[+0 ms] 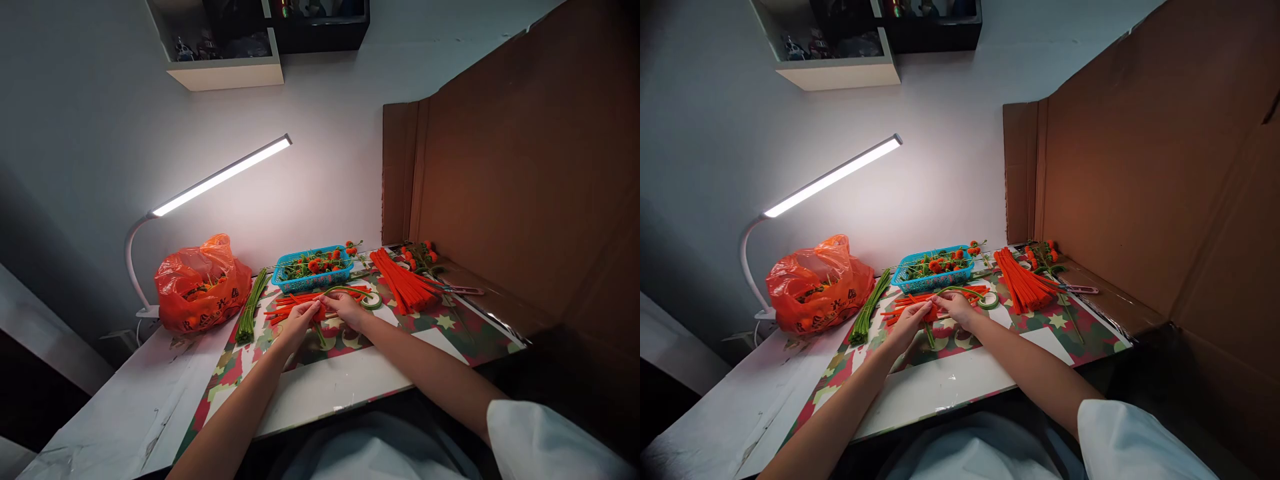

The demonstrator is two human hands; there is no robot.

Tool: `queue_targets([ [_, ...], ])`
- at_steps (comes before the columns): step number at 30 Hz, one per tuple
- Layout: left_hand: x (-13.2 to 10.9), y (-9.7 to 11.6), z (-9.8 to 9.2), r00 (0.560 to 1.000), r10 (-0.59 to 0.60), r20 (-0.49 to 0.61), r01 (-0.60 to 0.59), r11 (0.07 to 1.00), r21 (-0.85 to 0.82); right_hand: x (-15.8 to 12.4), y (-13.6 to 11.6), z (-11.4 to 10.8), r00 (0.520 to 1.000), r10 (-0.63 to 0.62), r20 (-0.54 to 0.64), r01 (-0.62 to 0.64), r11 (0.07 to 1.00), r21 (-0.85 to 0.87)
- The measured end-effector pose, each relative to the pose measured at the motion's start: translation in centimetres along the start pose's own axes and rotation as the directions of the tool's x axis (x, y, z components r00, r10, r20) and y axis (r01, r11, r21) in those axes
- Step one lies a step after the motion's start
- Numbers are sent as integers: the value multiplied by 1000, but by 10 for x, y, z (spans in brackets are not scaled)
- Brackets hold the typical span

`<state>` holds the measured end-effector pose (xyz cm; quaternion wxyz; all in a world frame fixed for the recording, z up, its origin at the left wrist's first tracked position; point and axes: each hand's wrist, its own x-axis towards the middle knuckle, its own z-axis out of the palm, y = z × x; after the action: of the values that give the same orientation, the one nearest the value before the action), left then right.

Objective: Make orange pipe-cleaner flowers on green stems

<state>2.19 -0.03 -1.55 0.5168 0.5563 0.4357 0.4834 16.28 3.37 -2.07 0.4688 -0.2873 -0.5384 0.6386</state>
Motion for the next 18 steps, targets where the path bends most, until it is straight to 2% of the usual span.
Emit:
queue_targets([
  [8, 4, -1, 2, 993, 62, 100, -75, 989, 126, 4, 0, 1, 996, -13, -93, 16, 1000, 26],
  [18, 5, 2, 6, 996, 34, 87, -49, 984, 173, 8, 0, 0, 985, -73, -157, 95, 986, 134],
])
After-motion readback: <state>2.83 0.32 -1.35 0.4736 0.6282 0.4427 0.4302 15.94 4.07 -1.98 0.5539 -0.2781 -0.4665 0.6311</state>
